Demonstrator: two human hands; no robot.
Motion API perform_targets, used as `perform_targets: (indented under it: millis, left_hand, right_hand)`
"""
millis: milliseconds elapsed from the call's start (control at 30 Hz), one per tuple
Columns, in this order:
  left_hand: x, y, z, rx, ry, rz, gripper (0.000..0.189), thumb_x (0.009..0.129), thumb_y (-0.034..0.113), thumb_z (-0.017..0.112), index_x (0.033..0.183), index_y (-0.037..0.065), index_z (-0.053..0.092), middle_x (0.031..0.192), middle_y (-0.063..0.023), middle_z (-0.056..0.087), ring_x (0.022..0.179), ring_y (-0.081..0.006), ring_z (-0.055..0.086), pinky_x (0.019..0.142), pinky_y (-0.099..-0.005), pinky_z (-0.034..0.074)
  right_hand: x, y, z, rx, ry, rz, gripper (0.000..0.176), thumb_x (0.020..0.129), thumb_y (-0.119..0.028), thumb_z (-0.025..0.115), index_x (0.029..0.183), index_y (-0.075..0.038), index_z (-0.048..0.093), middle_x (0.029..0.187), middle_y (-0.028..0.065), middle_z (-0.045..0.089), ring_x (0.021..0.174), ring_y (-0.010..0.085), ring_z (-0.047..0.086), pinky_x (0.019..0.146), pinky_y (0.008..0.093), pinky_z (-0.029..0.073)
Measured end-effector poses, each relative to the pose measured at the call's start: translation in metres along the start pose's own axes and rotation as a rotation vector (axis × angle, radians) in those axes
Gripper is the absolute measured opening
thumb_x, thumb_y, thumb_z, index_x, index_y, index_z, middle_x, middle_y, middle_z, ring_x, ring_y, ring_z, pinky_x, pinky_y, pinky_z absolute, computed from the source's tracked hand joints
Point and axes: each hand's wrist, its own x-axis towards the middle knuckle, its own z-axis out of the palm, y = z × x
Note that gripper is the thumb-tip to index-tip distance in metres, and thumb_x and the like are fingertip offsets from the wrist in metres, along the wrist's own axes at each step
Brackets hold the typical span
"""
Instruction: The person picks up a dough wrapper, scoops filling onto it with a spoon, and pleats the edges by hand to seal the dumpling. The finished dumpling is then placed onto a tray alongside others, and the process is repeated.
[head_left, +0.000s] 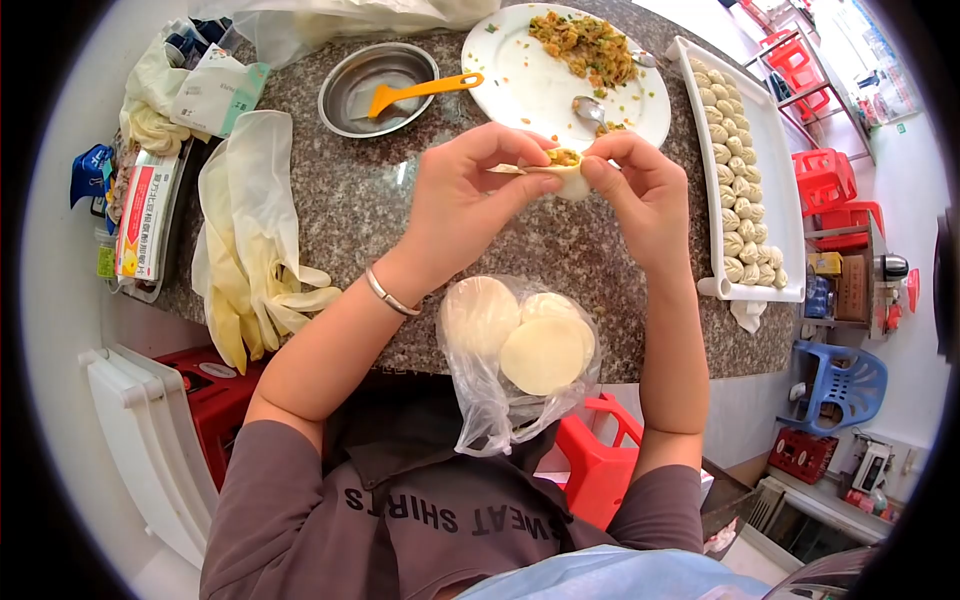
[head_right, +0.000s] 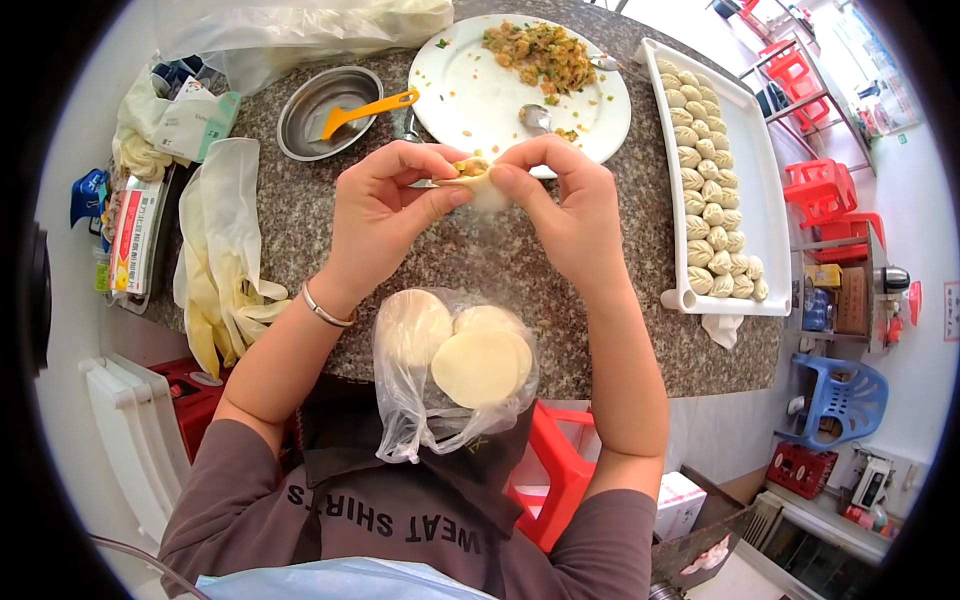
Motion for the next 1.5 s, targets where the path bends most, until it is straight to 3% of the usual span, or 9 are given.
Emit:
perform_targets:
  millis: [267, 400, 500, 633, 800, 933, 1133, 1300, 1500]
  left_hand:
    - [0.000, 0.009, 0.004, 0.184, 0.093, 0.041, 0.018, 0.082, -0.002, 0.071, 0.099, -0.002, 0.065, 0.105, -0.0114, 0.065, 0.093, -0.0147, 0.066, 0.079, -0.0263, 0.059]
    - [-0.002, 0.002, 0.001, 0.352, 0.032, 0.230, 0.019, 0.083, -0.003, 0.070, 0.102, -0.001, 0.069, 0.105, -0.0100, 0.064, 0.093, -0.0145, 0.065, 0.080, -0.0259, 0.058]
    - [-0.002, 0.002, 0.000, 0.387, -0.027, 0.237, 0.016, 0.084, -0.003, 0.069, 0.100, -0.002, 0.070, 0.107, -0.0105, 0.063, 0.095, -0.0152, 0.065, 0.081, -0.0266, 0.058]
    - [0.001, 0.003, 0.005, 0.326, 0.037, 0.219, 0.011, 0.081, -0.004, 0.070, 0.091, -0.002, 0.069, 0.100, -0.0107, 0.065, 0.089, -0.0174, 0.067, 0.075, -0.0274, 0.060]
    - [0.000, 0.000, 0.006, 0.106, 0.049, 0.118, 0.026, 0.082, -0.005, 0.068, 0.104, 0.000, 0.057, 0.104, -0.0103, 0.066, 0.098, -0.0186, 0.067, 0.082, -0.0301, 0.060]
    - [-0.001, 0.002, 0.004, 0.141, -0.019, 0.071, 0.036, 0.083, -0.007, 0.068, 0.110, 0.003, 0.046, 0.111, -0.0116, 0.061, 0.104, -0.0175, 0.063, 0.088, -0.0291, 0.056]
    - [-0.001, 0.008, 0.004, 0.251, 0.045, 0.045, 0.029, 0.082, -0.004, 0.070, 0.106, 0.001, 0.054, 0.108, -0.0113, 0.063, 0.100, -0.0158, 0.064, 0.084, -0.0280, 0.058]
    - [-0.002, 0.002, 0.003, 0.369, 0.032, 0.278, 0.015, 0.082, -0.002, 0.071, 0.097, -0.001, 0.069, 0.106, -0.0116, 0.063, 0.094, -0.0143, 0.064, 0.077, -0.0260, 0.058]
    - [0.002, 0.005, 0.002, 0.529, -0.002, 0.310, 0.008, 0.083, -0.002, 0.068, 0.091, -0.002, 0.069, 0.102, -0.0135, 0.065, 0.086, -0.0181, 0.068, 0.072, -0.0272, 0.060]
  right_hand:
    - [-0.003, -0.004, 0.012, -0.227, 0.122, -0.252, 0.008, 0.084, -0.005, 0.068, 0.087, 0.002, 0.067, 0.086, 0.0088, 0.067, 0.079, 0.0177, 0.063, 0.073, 0.0290, 0.049]
    - [-0.004, 0.001, 0.018, -0.219, 0.184, -0.263, 0.007, 0.084, -0.004, 0.068, 0.087, 0.001, 0.066, 0.086, 0.0085, 0.067, 0.079, 0.0172, 0.063, 0.073, 0.0287, 0.049]
    - [-0.004, 0.002, 0.020, -0.198, 0.198, -0.266, 0.008, 0.085, -0.005, 0.067, 0.087, 0.002, 0.065, 0.086, 0.0081, 0.066, 0.079, 0.0166, 0.062, 0.072, 0.0286, 0.049]
    - [-0.003, 0.002, 0.009, -0.060, 0.131, -0.097, 0.010, 0.087, -0.007, 0.066, 0.088, 0.002, 0.063, 0.086, 0.0076, 0.065, 0.079, 0.0158, 0.061, 0.074, 0.0277, 0.047]
    - [0.001, -0.002, -0.003, -0.063, -0.027, 0.005, 0.010, 0.086, -0.008, 0.066, 0.088, 0.002, 0.063, 0.085, 0.0074, 0.064, 0.079, 0.0155, 0.060, 0.076, 0.0272, 0.046]
    - [0.000, -0.002, 0.003, -0.200, 0.009, -0.155, 0.009, 0.084, -0.007, 0.067, 0.086, 0.001, 0.064, 0.083, 0.0075, 0.064, 0.078, 0.0162, 0.061, 0.075, 0.0281, 0.047]
    - [-0.002, -0.007, 0.012, -0.267, 0.108, -0.262, 0.006, 0.083, -0.004, 0.067, 0.085, 0.001, 0.065, 0.083, 0.0087, 0.065, 0.077, 0.0190, 0.062, 0.072, 0.0298, 0.048]
    - [-0.005, -0.002, 0.019, -0.232, 0.173, -0.263, 0.005, 0.084, -0.003, 0.066, 0.085, 0.001, 0.063, 0.084, 0.0095, 0.065, 0.077, 0.0199, 0.062, 0.072, 0.0299, 0.048]
    - [-0.006, 0.000, 0.021, -0.256, 0.189, -0.258, 0.006, 0.088, -0.005, 0.063, 0.087, 0.001, 0.060, 0.086, 0.0092, 0.063, 0.078, 0.0197, 0.060, 0.073, 0.0292, 0.048]
